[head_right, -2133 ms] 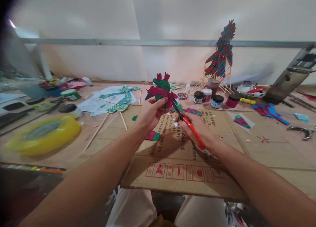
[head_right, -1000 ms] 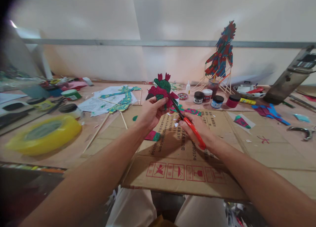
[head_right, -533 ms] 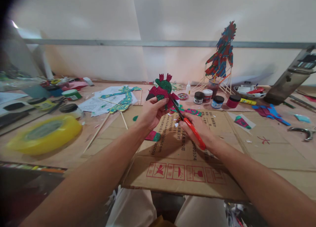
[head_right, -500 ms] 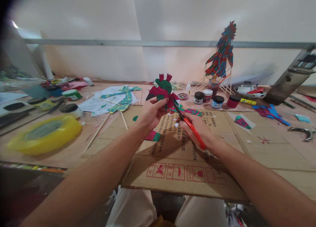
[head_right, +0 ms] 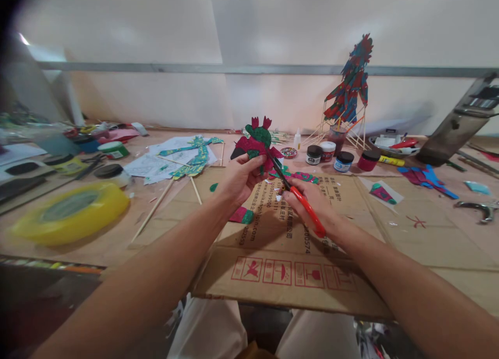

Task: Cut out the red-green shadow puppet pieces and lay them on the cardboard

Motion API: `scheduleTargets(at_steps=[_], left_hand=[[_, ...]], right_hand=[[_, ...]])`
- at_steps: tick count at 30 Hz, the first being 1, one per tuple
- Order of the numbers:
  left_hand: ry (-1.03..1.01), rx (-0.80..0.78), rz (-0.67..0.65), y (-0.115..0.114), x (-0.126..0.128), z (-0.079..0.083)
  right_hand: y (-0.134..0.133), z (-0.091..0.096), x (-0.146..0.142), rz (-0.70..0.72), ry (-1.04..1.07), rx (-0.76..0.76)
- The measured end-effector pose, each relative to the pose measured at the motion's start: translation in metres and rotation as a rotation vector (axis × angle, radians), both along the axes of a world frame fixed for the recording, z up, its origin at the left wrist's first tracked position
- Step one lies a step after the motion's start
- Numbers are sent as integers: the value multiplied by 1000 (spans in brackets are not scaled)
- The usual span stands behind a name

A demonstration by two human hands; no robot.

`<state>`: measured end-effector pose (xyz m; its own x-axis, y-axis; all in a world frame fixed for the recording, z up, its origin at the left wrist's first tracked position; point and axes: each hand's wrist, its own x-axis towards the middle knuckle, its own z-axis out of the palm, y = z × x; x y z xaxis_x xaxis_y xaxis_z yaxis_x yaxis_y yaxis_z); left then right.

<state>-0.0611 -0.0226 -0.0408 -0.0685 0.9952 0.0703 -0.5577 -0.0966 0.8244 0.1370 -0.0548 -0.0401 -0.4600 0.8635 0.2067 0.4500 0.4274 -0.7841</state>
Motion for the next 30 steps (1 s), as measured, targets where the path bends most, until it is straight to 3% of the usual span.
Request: scheduleTargets(at_steps=[12, 22, 30], left_hand=[[-70, -12, -35, -5, 4, 4], [-55, -64, -30, -5, 3, 5], [-34, -85, -46, -3, 2, 2]], right_hand=[[2, -6, 1, -29, -8, -47], [4, -11, 0, 15, 127, -233], [5, -18, 4, 23, 139, -180]])
